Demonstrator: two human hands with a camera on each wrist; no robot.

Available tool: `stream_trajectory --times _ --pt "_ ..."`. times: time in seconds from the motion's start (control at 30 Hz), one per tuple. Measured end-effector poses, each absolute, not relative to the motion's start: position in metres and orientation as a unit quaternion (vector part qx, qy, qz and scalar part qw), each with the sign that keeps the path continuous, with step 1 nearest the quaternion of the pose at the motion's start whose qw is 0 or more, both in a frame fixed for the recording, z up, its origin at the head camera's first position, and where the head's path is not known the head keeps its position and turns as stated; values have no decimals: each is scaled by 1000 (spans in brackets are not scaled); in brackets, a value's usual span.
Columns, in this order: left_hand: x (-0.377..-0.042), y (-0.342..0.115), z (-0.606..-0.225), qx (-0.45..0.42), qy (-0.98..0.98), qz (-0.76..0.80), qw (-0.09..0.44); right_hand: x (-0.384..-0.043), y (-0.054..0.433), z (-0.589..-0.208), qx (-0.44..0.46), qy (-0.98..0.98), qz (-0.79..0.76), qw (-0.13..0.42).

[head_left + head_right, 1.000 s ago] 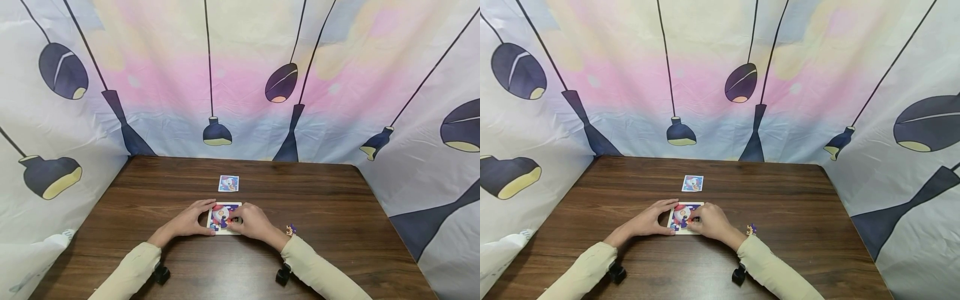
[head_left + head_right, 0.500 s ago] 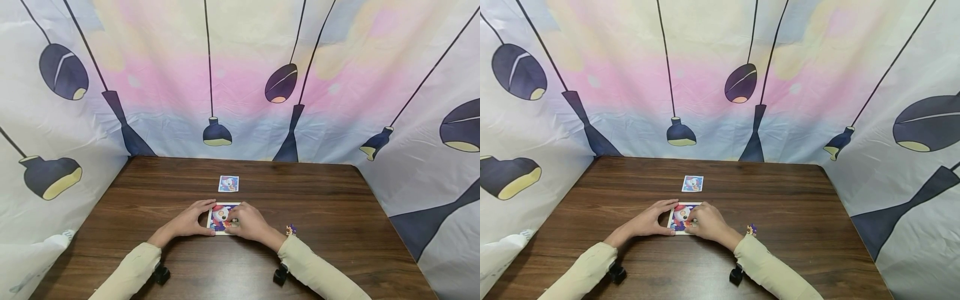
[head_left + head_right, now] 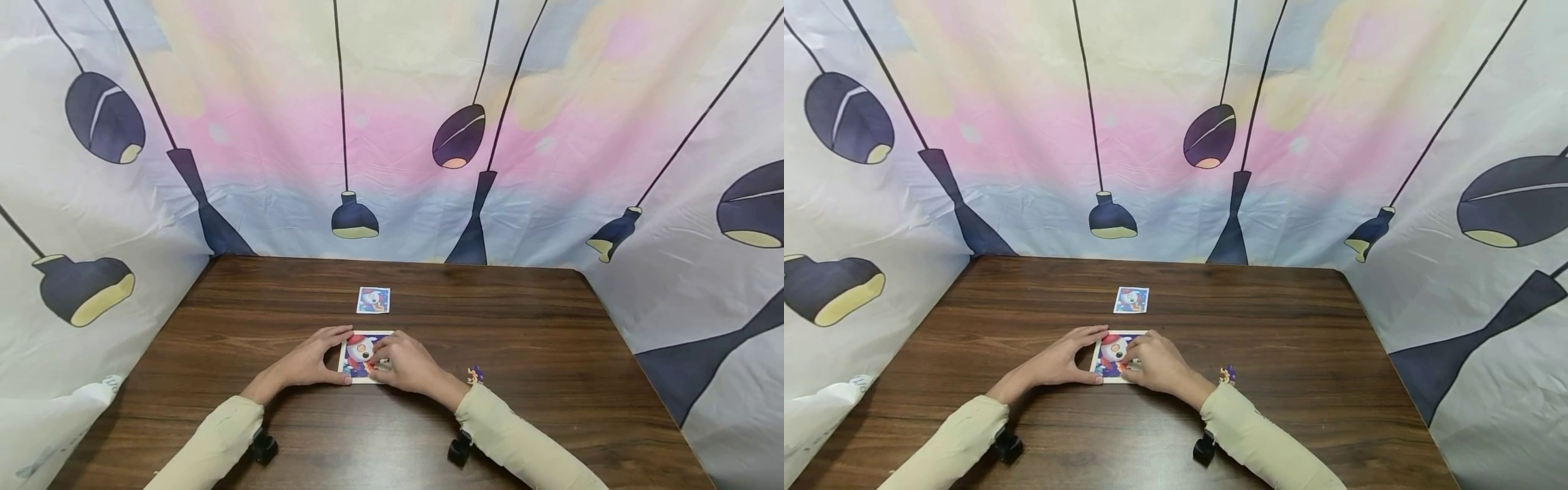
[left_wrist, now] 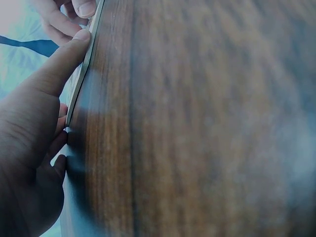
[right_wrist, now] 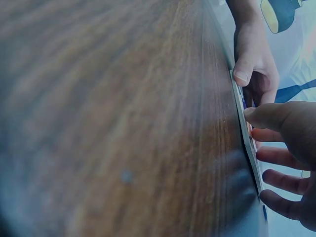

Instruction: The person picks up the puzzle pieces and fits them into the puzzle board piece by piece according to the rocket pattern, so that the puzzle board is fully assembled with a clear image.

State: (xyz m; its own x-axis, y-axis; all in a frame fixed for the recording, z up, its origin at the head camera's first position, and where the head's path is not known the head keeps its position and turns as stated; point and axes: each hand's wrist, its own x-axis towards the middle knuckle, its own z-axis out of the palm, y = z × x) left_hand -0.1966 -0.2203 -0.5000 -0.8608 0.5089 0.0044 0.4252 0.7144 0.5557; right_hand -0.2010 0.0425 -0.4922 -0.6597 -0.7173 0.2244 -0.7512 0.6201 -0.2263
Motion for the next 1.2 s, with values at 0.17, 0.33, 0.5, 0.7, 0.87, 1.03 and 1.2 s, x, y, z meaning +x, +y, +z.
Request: stream_trajectory --times 0.17,0.33,0.5,0.7,0.87,1.03,1.2 --pt "-197 -220 -500 252 923 280 75 -201 42 -492 410 -898 149 51" --pt "-197 -221 -500 253 923 281 75 -201 41 -489 414 -898 142 51" --pt "-197 -221 -500 256 922 281 72 -201 41 -487 418 -895 146 59" --pt "-197 -221 -501 257 921 285 70 -205 48 -487 413 -888 193 58" --pt "-197 -220 -501 257 920 286 71 -204 67 -482 399 -876 269 30" --pt "-197 -220 -501 256 921 284 70 -200 91 -476 385 -865 319 32" --pt "-198 -220 -501 256 922 283 68 -198 117 -475 381 -862 327 72"
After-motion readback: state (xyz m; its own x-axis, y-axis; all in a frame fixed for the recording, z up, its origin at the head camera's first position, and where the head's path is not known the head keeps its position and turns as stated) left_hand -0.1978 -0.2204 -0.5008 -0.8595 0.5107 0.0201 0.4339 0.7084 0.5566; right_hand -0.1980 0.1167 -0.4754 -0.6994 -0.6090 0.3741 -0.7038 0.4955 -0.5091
